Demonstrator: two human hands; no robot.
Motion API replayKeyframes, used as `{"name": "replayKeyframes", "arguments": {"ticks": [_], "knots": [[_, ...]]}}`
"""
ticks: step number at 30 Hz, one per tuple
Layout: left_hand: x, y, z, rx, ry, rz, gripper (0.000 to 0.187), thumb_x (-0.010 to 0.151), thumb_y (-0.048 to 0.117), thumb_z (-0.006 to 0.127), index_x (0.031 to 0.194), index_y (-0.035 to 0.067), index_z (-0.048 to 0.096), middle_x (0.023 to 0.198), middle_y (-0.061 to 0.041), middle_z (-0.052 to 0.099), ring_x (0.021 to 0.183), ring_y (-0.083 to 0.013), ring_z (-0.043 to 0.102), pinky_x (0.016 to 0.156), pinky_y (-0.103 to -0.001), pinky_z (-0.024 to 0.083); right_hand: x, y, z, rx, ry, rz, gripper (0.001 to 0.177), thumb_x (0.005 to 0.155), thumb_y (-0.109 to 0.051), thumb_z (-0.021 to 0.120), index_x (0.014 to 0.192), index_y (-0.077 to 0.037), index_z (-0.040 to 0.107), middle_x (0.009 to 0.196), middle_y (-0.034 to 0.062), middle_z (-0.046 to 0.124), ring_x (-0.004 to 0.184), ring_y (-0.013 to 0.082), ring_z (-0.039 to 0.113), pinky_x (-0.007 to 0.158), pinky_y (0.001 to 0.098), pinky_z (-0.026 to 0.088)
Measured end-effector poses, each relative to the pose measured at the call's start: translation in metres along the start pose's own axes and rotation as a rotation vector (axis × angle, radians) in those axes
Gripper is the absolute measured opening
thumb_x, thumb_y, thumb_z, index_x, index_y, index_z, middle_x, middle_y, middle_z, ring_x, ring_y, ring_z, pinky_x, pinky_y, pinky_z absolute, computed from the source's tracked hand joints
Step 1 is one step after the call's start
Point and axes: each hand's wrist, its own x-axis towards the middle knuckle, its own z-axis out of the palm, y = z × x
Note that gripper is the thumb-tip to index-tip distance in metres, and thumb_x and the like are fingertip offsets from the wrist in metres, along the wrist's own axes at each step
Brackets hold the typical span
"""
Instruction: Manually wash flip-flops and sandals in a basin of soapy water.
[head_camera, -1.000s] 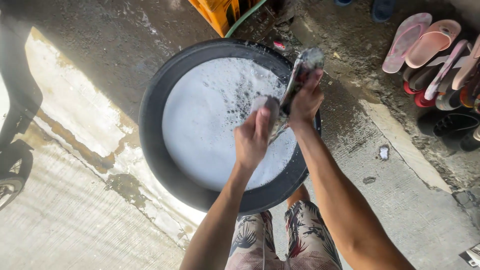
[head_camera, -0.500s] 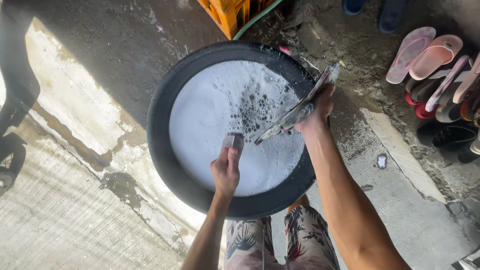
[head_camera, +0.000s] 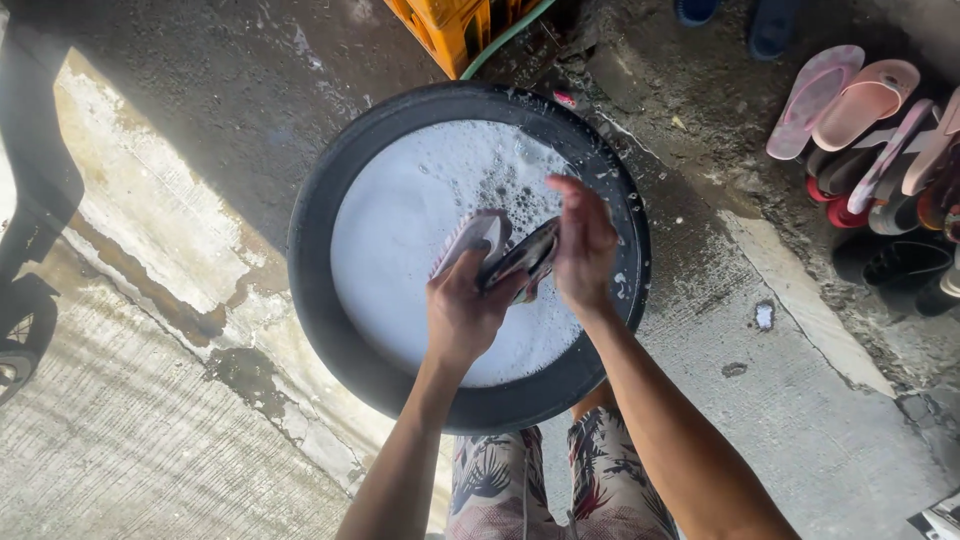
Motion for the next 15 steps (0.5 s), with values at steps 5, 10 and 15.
{"name": "replayKeyframes", "arguments": {"ticks": [5,10,15], "knots": [[0.01,0.016,0.009,-0.012,-0.114,-0.085,0.033,0.082,0.026,0.086,0.092,0.001,0.068,0.073,-0.013,0.069,0.059,-0.0211,0.068,0.057,-0.035,0.053,-0.036,0.061,0.002,0.174,-0.01,0.441,0.06,0.115,-0.038,0.029,0.066,-0.011,0.052,0.053,0.0002,0.05,0.047,0.0117,0.049,0.048,0.0311,0.039],[0.026,0.036,-0.006,-0.303,-0.155,-0.311,0.045,0.099,0.048,0.06,0.11,0.005,0.069,0.072,-0.007,0.072,0.06,-0.0121,0.061,0.051,-0.031,0.047,-0.065,0.098,-0.006,0.063,-0.03,0.238,0.064,0.115,-0.039,0.03,0.055,-0.015,0.033,0.043,-0.0027,0.03,0.035,0.009,0.025,0.036,0.033,0.016],[0.031,0.033,0.009,-0.137,-0.303,-0.229,0.071,0.107,0.061,0.041,0.08,0.001,0.066,0.06,-0.002,0.055,0.058,-0.0076,0.05,0.051,-0.027,0.044,-0.017,0.074,-0.019,-0.03,0.043,0.496,0.059,0.106,-0.053,0.025,0.056,-0.024,0.034,0.038,-0.008,0.041,0.027,0.0044,0.044,0.023,0.0292,0.03]]}}
